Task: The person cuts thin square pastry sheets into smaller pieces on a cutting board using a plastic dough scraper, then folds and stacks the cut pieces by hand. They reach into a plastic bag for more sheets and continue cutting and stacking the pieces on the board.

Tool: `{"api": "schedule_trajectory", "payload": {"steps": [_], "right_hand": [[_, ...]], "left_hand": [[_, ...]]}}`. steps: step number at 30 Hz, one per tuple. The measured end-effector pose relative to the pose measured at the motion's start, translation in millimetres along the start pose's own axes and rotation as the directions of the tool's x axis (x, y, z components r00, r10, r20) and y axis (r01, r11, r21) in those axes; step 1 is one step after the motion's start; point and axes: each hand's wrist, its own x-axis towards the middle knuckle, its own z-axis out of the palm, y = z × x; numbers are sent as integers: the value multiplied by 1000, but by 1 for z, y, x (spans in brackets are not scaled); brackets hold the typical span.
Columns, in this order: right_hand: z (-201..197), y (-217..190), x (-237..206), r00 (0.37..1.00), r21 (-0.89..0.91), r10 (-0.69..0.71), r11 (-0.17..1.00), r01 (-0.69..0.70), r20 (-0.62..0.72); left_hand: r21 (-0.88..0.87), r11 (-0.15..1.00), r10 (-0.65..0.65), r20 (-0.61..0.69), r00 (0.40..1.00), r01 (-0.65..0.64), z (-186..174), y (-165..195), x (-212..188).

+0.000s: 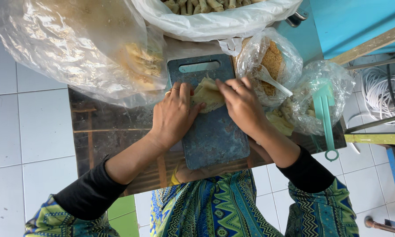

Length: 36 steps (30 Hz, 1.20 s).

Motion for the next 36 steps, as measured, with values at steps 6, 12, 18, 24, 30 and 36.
{"api": "schedule_trajectory", "payload": {"steps": [6,12,18,24,30,36], "right_hand": [[-29,26,7,943,242,210,959,-147,-259],[-77,84,94,906,125,187,981,-150,-380],[-83,60,42,988,-192,141,969,-152,-68],[-86,43,-14,953,-447,293,865,-230,76],[-72,51,-30,947,-308,317,897,-316,-50],[-64,57,-43,922,-160,356,912,-379,-152]], "left_hand": [[-40,999,-17,36,999,19,-1,-3,-4],[30,972,234,-83,969,-232,-2,4,-16],[131,926,356,2,934,-353,2,17,-23],[125,925,351,87,932,-360,-3,24,-35],[-13,968,251,126,960,-251,-13,27,-38],[91,986,134,62,989,-139,-20,15,-37]]}}
